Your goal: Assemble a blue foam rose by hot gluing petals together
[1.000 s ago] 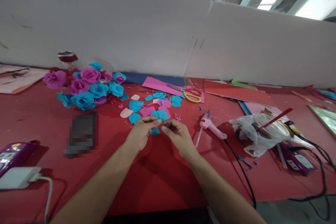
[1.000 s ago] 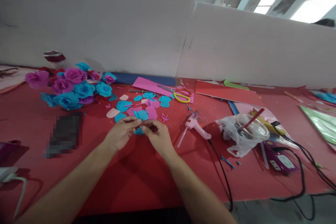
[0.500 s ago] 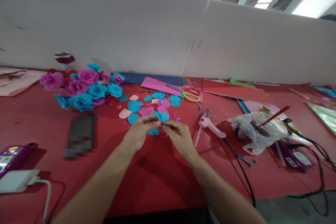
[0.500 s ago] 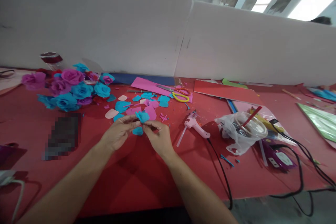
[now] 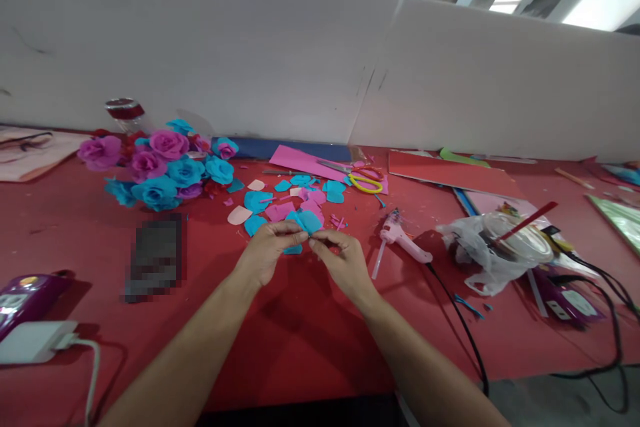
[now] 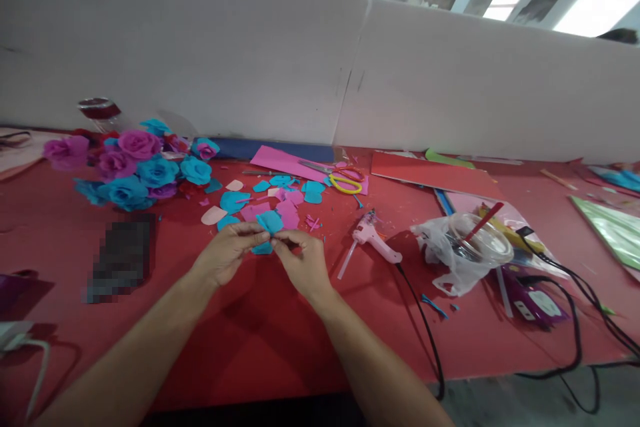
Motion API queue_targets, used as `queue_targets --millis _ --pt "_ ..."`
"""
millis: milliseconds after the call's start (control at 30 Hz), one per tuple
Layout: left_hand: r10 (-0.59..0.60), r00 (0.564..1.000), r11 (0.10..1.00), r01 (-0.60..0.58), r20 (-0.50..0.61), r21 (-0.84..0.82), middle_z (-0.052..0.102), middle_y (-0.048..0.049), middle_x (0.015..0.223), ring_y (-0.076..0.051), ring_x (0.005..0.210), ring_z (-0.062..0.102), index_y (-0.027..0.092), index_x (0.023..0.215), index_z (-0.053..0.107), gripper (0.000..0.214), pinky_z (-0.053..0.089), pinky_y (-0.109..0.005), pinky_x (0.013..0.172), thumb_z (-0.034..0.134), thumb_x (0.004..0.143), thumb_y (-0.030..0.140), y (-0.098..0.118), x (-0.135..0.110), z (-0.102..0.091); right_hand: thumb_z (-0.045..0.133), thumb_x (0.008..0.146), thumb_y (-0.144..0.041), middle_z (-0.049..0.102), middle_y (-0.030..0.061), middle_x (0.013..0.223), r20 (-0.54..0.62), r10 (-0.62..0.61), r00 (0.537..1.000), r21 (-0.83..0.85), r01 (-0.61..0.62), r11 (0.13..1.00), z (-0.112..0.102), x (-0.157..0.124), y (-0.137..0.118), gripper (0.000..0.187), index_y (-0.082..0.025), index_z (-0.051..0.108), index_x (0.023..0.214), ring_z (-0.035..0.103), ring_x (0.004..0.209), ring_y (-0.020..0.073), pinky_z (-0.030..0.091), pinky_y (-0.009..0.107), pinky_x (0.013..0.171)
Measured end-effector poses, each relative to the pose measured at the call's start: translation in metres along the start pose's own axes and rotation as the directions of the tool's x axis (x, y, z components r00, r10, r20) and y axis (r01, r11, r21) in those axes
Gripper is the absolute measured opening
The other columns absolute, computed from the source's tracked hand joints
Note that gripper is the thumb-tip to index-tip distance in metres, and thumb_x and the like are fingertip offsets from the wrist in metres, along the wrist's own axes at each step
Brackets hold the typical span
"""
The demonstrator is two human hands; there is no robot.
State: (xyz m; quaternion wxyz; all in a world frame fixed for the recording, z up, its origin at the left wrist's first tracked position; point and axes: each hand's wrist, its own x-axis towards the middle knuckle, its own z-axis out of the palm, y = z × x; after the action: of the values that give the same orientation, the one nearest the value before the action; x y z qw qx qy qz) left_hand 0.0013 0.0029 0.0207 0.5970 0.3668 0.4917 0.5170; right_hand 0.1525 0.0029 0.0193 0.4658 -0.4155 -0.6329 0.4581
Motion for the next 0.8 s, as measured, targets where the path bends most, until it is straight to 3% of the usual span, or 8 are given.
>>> queue_targets --millis 167,433,667,800 --pt "0.024 1.0 0.998 -0.024 -0.01 -0.053 0.058 0.0004 0.062 -0.01 0.063 0.051 0.015 0.058 0.067 0.022 0.04 -0.023 0.061 0.084 0.05 0.028 0.0 -0.001 0.004 0.061 0.077 -0.024 0.06 -0.002 0.061 0.059 0.039 0.997 0.094 -0.044 0.995 0.0 0.001 0.005 0.011 -0.02 0.069 0.071 0.051 0.058 0.0116 0.042 0.025 0.061" --pt "-0.039 0.997 0.972 0.055 0.074 -0.23 0.056 0.0024 0.057 -0.007 0.056 0.047 0.014 0.056 0.065 0.021 0.036 -0.021 0.054 0.083 0.052 0.024 -0.006 0.0 0.005 0.067 0.074 -0.028 0.06 -0.0023 0.059 0.104 0.154 0.983 0.297 -0.178 0.938 0.0 0.002 0.009 0.008 -0.02 0.071 0.073 0.05 0.054 0.0101 0.04 0.024 0.055" --pt "0.07 0.994 0.986 -0.056 0.087 -0.156 0.056 0.0021 0.06 -0.006 0.057 0.046 0.014 0.062 0.067 0.016 0.036 -0.02 0.056 0.075 0.067 0.026 -0.009 -0.003 0.008 0.07 0.071 -0.028 0.059 -0.0022 0.057 0.087 0.183 0.979 0.339 -0.202 0.919 0.0 0.002 0.007 0.009 -0.019 0.07 0.069 0.049 0.052 0.0098 0.04 0.024 0.054" --pt "0.063 0.995 0.981 -0.048 0.078 -0.186 0.058 0.0013 0.063 -0.007 0.06 0.049 0.015 0.064 0.068 0.015 0.038 -0.021 0.059 0.076 0.066 0.027 -0.01 -0.003 0.01 0.07 0.071 -0.03 0.058 -0.0026 0.058 0.084 0.184 0.979 0.33 -0.202 0.922 0.0 0.002 0.007 0.011 -0.019 0.068 0.069 0.049 0.053 0.0099 0.04 0.025 0.055"
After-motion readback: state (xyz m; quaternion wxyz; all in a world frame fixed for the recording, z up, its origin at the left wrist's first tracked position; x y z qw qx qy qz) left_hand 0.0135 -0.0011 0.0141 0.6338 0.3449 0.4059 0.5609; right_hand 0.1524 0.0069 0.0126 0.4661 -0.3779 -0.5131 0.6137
